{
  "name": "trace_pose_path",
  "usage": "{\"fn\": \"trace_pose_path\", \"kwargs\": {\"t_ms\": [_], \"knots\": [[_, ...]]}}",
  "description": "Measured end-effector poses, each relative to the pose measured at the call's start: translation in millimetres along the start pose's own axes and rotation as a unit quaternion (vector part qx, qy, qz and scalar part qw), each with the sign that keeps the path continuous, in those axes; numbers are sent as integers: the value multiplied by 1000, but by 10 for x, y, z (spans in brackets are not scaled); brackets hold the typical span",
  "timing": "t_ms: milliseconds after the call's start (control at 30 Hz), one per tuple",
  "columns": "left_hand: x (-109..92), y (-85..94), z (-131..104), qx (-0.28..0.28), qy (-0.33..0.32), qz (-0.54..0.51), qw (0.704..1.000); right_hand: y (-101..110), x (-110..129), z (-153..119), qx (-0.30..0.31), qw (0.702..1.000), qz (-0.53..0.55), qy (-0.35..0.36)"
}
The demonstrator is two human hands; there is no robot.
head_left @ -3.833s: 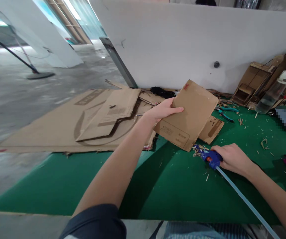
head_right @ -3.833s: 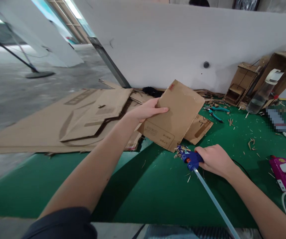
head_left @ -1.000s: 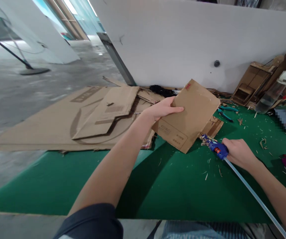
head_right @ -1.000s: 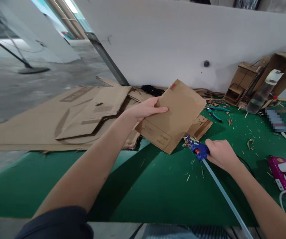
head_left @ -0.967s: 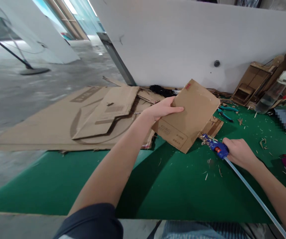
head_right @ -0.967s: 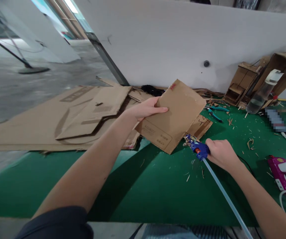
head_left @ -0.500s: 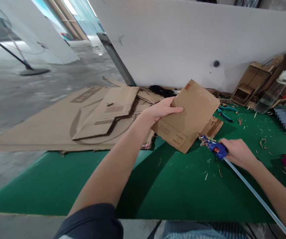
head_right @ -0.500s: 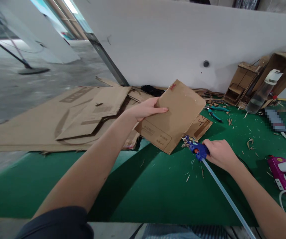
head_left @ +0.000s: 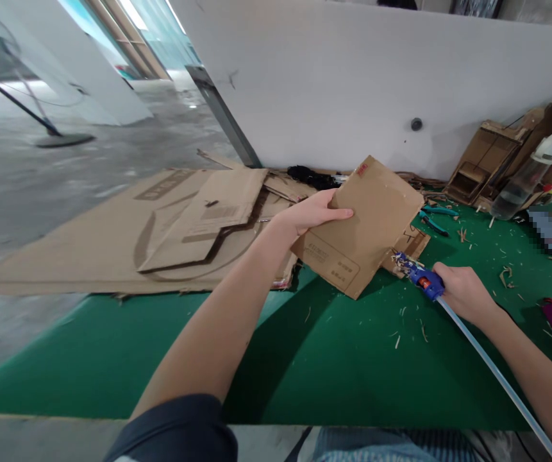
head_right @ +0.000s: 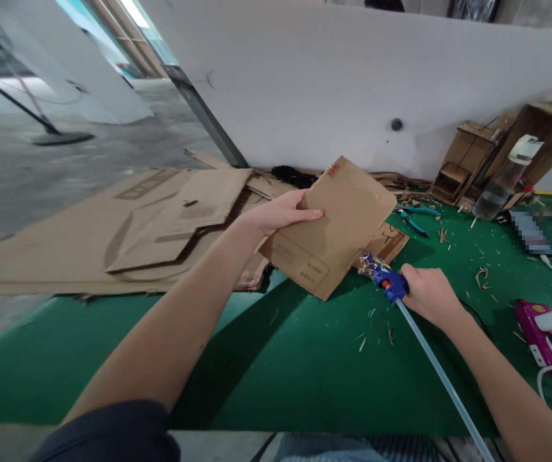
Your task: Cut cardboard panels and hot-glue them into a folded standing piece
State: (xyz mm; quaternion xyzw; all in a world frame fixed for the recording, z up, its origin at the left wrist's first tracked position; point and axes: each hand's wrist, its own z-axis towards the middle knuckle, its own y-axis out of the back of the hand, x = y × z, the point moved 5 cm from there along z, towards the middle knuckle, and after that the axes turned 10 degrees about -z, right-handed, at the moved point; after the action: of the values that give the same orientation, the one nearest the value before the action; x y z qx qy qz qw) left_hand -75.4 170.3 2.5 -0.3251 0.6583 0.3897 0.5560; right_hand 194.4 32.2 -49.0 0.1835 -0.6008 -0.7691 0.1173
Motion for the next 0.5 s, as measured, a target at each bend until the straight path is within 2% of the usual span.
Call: {"fn": "trace_pose_path", "kwargs": {"t_ms": [200, 333, 500], "knots": [[12, 13, 12, 6, -10, 5, 1000, 9, -77, 1, -1, 999, 26, -32], [24, 17, 17, 8, -10, 10, 1000, 41, -85, -2, -12, 998, 66, -13], [5, 4, 4, 16, -7, 7, 1000, 22, -103, -8, -22, 998, 55, -13]]}}
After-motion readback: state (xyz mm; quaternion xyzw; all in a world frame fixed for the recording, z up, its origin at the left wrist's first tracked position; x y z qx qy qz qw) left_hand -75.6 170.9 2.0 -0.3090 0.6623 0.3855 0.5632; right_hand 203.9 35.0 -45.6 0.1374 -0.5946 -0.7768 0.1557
